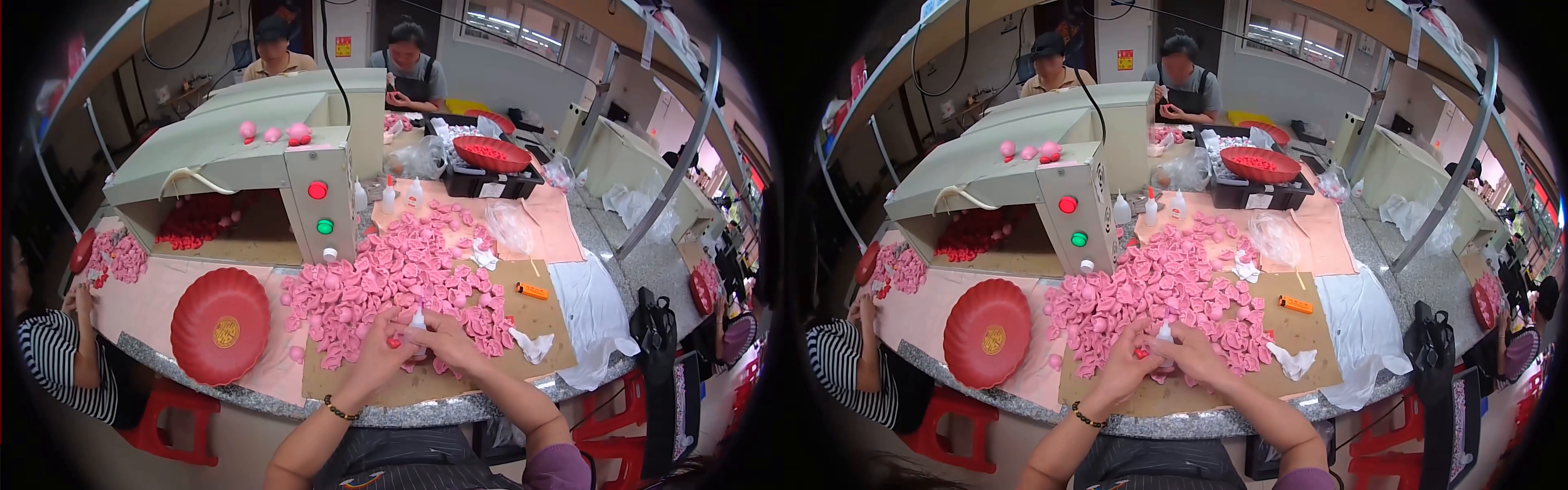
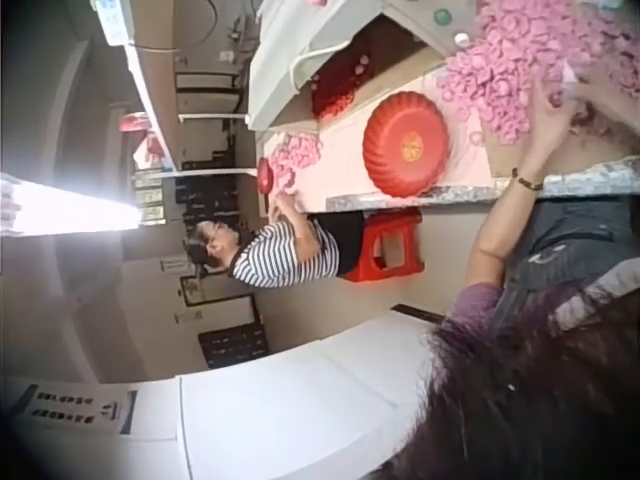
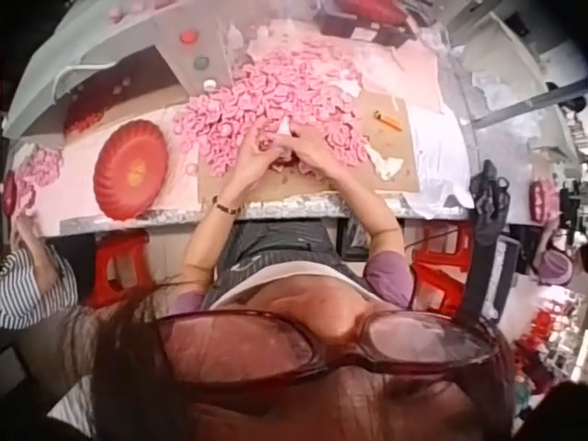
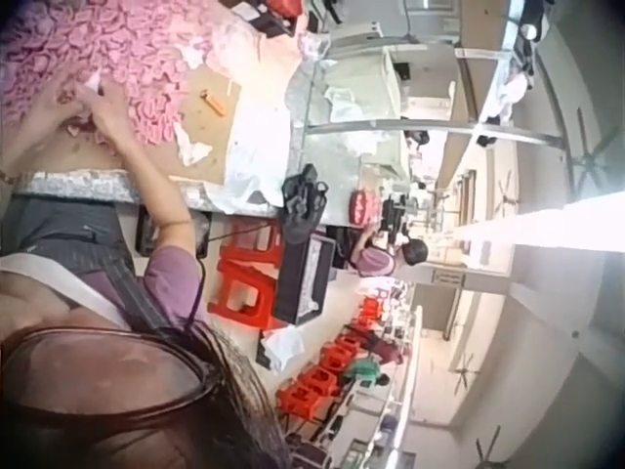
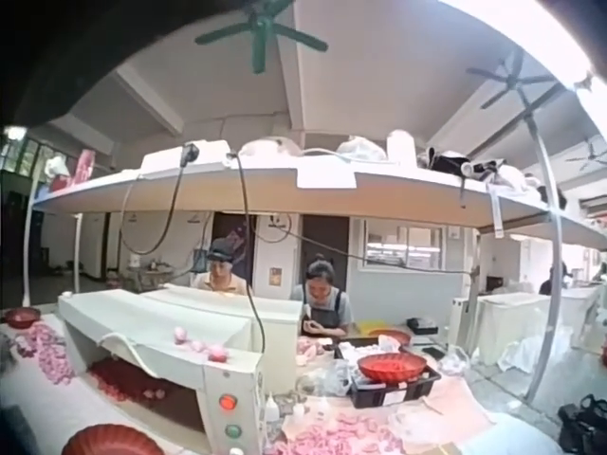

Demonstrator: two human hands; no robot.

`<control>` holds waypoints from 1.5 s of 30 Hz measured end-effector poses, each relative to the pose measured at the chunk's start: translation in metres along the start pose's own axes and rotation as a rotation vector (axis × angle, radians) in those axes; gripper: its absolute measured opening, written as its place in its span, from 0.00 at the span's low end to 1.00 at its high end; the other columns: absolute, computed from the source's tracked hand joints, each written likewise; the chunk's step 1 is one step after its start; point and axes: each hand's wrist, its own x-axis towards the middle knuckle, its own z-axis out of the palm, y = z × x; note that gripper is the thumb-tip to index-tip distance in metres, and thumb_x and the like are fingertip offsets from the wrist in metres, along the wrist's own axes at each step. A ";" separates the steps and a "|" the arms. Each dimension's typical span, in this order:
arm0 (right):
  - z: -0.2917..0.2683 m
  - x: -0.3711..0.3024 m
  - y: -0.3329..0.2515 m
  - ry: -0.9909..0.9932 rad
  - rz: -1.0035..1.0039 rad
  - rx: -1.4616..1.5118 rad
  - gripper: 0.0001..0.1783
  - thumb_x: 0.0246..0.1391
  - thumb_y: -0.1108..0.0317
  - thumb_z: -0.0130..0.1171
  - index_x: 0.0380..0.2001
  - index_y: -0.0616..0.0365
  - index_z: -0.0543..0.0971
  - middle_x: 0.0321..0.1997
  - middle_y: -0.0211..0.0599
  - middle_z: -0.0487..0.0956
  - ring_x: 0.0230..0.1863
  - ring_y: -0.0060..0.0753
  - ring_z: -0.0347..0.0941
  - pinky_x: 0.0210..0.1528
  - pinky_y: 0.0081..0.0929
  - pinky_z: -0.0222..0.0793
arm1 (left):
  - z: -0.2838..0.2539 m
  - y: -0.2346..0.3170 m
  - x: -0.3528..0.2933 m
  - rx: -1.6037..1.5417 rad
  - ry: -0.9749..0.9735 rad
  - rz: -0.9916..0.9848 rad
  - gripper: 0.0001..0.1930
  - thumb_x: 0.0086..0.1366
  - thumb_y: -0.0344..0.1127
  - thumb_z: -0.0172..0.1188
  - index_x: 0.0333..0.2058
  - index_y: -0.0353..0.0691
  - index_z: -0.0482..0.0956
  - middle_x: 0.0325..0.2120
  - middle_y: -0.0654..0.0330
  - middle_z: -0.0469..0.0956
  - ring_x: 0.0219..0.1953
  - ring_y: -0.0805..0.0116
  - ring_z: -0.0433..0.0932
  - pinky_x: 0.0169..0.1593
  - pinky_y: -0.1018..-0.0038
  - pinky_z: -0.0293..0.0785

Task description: Apply glue to small pink components and assemble them into units before placing them on a production machine.

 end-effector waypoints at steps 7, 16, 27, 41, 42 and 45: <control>-0.003 0.013 -0.003 0.182 -0.057 0.208 0.13 0.54 0.69 0.51 0.42 0.64 0.71 0.37 0.38 0.78 0.37 0.27 0.75 0.39 0.22 0.71 | -0.016 0.003 -0.023 -0.446 0.021 -0.057 0.21 0.62 0.19 0.43 0.54 0.37 0.58 0.50 0.44 0.66 0.50 0.55 0.70 0.54 0.64 0.68; 0.023 0.000 -0.012 0.070 -0.121 0.131 0.12 0.45 0.79 0.60 0.36 0.63 0.73 0.31 0.33 0.76 0.31 0.19 0.74 0.29 0.14 0.70 | -0.032 0.004 -0.038 -0.551 0.028 0.007 0.20 0.59 0.21 0.53 0.50 0.29 0.65 0.43 0.50 0.73 0.43 0.61 0.76 0.48 0.72 0.74; 0.036 -0.012 -0.002 0.014 -0.180 -0.010 0.12 0.43 0.78 0.63 0.34 0.63 0.74 0.29 0.30 0.75 0.29 0.16 0.70 0.31 0.15 0.67 | -0.030 -0.006 -0.057 -0.331 0.133 -0.002 0.17 0.59 0.21 0.52 0.48 0.28 0.69 0.42 0.50 0.75 0.40 0.67 0.77 0.45 0.75 0.76; 0.037 -0.008 0.005 0.117 -0.123 -0.172 0.08 0.43 0.79 0.62 0.30 0.63 0.76 0.28 0.29 0.77 0.29 0.14 0.71 0.31 0.13 0.67 | -0.027 -0.015 -0.046 -0.232 0.187 0.066 0.18 0.56 0.17 0.53 0.48 0.27 0.69 0.45 0.47 0.73 0.41 0.68 0.77 0.45 0.75 0.76; 0.037 -0.008 0.004 0.118 -0.134 -0.189 0.08 0.43 0.79 0.62 0.30 0.63 0.76 0.27 0.28 0.76 0.28 0.14 0.70 0.30 0.13 0.67 | -0.030 -0.016 -0.044 -0.223 0.151 0.044 0.18 0.56 0.17 0.53 0.48 0.27 0.69 0.44 0.47 0.73 0.39 0.68 0.77 0.44 0.76 0.76; 0.036 -0.007 0.002 0.120 -0.120 -0.194 0.08 0.43 0.79 0.61 0.30 0.63 0.76 0.27 0.28 0.76 0.28 0.13 0.70 0.30 0.12 0.67 | -0.032 -0.014 -0.043 -0.185 0.127 -0.032 0.18 0.57 0.17 0.53 0.48 0.28 0.70 0.42 0.48 0.75 0.37 0.68 0.78 0.41 0.76 0.77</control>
